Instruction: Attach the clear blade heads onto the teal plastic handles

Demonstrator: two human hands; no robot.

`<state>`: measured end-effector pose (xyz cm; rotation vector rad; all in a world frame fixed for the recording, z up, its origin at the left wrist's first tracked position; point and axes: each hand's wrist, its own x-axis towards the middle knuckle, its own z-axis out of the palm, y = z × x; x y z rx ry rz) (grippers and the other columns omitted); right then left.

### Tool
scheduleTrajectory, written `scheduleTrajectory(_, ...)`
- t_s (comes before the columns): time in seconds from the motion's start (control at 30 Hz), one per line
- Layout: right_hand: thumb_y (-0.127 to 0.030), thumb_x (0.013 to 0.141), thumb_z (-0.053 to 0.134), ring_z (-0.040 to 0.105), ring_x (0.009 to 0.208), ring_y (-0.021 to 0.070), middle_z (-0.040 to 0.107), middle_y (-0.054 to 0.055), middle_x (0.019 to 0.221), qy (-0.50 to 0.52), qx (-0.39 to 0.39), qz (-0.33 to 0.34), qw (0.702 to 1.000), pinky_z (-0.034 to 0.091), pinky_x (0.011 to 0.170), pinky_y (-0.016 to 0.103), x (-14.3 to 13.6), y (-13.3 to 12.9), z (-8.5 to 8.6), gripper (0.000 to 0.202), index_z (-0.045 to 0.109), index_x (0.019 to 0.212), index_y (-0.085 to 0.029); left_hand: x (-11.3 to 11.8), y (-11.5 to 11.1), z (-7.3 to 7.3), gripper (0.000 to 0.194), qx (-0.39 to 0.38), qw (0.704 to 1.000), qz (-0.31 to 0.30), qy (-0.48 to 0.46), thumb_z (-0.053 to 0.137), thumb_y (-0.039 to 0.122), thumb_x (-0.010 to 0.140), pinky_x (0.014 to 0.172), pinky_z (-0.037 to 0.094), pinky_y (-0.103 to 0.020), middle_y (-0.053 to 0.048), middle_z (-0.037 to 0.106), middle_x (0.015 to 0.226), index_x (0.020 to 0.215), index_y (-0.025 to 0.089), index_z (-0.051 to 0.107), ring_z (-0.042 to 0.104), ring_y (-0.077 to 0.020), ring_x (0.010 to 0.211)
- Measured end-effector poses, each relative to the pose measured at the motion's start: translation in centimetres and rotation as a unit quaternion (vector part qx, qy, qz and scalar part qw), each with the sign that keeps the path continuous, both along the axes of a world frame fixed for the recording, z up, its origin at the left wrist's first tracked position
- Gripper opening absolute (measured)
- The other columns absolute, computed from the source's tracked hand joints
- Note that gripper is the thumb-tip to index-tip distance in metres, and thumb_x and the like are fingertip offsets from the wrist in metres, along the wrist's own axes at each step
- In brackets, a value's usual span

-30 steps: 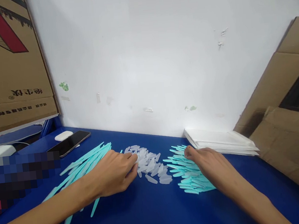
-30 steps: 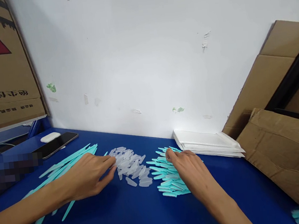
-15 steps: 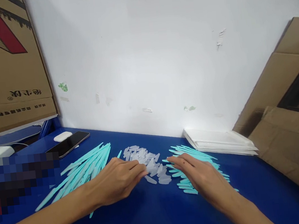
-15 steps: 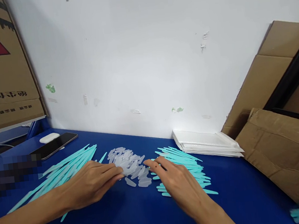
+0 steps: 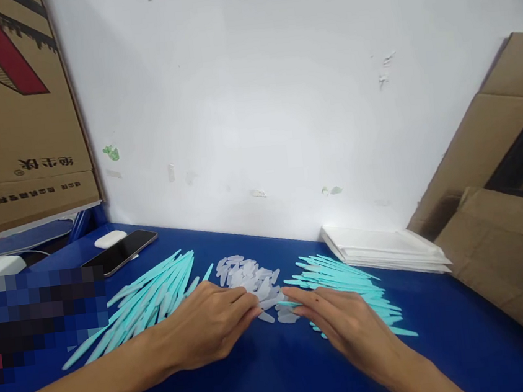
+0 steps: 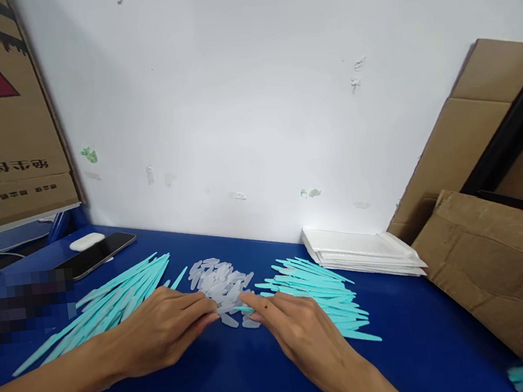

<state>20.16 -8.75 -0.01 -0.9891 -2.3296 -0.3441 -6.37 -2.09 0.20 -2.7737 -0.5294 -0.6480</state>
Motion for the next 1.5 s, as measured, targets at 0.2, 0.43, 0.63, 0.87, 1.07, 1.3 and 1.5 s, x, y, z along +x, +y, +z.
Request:
scheduleTrajectory(0.2, -0.020, 0.106, 0.050, 0.072, 0.089, 0.0160, 0.076, 0.005, 0.103, 0.042, -0.022, 0.031, 0.998, 0.058, 0.076, 0.026, -0.43, -0.19, 0.25, 0.024, 0.061, 0.127, -0.021, 0.06, -0.11, 0.08, 0.028, -0.024, 1.000, -0.005, 0.015, 0.034, 0.024, 0.107, 0.050, 0.025, -0.033, 0.001, 0.064, 0.075, 0.095, 0.019, 0.059, 0.051, -0.0161, 0.052)
scheduleTrajectory(0.43, -0.012, 0.104, 0.049, 0.070, 0.086, 0.0175, 0.075, 0.007, 0.100, 0.030, -0.028, 0.044, 0.998, 0.056, 0.072, 0.028, -0.49, -0.21, 0.13, 0.025, 0.063, 0.122, -0.019, 0.14, -0.15, 0.07, 0.026, -0.026, 0.998, 0.007, 0.052, 0.036, 0.024, 0.106, 0.049, 0.022, -0.034, 0.002, 0.062, 0.074, 0.097, 0.020, 0.059, 0.050, -0.0173, 0.052)
scheduleTrajectory(0.63, -0.007, 0.101, 0.052, 0.068, 0.089, 0.0186, 0.074, 0.007, 0.105, 0.042, -0.011, 0.048, 0.998, 0.055, 0.074, 0.030, -0.18, 0.20, 0.27, 0.025, 0.065, 0.118, -0.019, 0.20, -0.32, 0.16, 0.027, -0.032, 0.998, 0.007, 0.052, 0.032, 0.023, 0.107, 0.050, 0.024, -0.034, 0.002, 0.061, 0.074, 0.097, 0.020, 0.057, 0.050, -0.0175, 0.052)
scheduleTrajectory(0.87, -0.012, 0.101, 0.057, 0.066, 0.077, 0.0165, 0.075, 0.004, 0.094, 0.052, -0.008, 0.054, 0.997, 0.051, 0.067, 0.028, -0.58, -0.03, 0.26, 0.018, 0.065, 0.116, -0.017, 0.12, -0.25, 0.08, 0.024, -0.033, 0.998, 0.007, 0.048, 0.033, 0.024, 0.107, 0.051, 0.023, -0.033, 0.003, 0.063, 0.075, 0.098, 0.021, 0.055, 0.051, -0.0174, 0.053)
scheduleTrajectory(1.07, -0.014, 0.102, 0.055, 0.065, 0.074, 0.0162, 0.074, 0.003, 0.090, 0.046, -0.017, 0.040, 0.998, 0.048, 0.065, 0.028, -0.48, -0.05, 0.07, 0.020, 0.065, 0.119, -0.018, 0.05, -0.14, 0.08, 0.027, -0.040, 0.998, 0.022, 0.053, 0.030, 0.022, 0.107, 0.050, 0.022, -0.033, 0.002, 0.061, 0.072, 0.091, 0.021, 0.051, 0.049, -0.0178, 0.051)
scheduleTrajectory(1.3, -0.016, 0.104, 0.053, 0.067, 0.079, 0.0166, 0.074, 0.004, 0.094, 0.049, -0.024, 0.037, 0.998, 0.050, 0.068, 0.028, -0.53, 0.05, 0.17, 0.021, 0.064, 0.121, -0.019, 0.09, -0.44, 0.22, 0.024, -0.036, 0.996, 0.024, 0.076, 0.031, 0.022, 0.106, 0.050, 0.022, -0.034, 0.002, 0.061, 0.074, 0.094, 0.022, 0.052, 0.050, -0.0184, 0.052)
scheduleTrajectory(1.5, -0.017, 0.104, 0.052, 0.068, 0.080, 0.0171, 0.074, 0.004, 0.095, 0.051, -0.042, 0.019, 0.998, 0.051, 0.069, 0.028, -0.59, 0.04, 0.07, 0.022, 0.064, 0.122, -0.021, 0.19, -0.33, 0.09, 0.023, -0.046, 0.996, 0.036, 0.070, 0.031, 0.023, 0.106, 0.050, 0.022, -0.033, 0.002, 0.058, 0.071, 0.090, 0.022, 0.047, 0.047, -0.0175, 0.050)
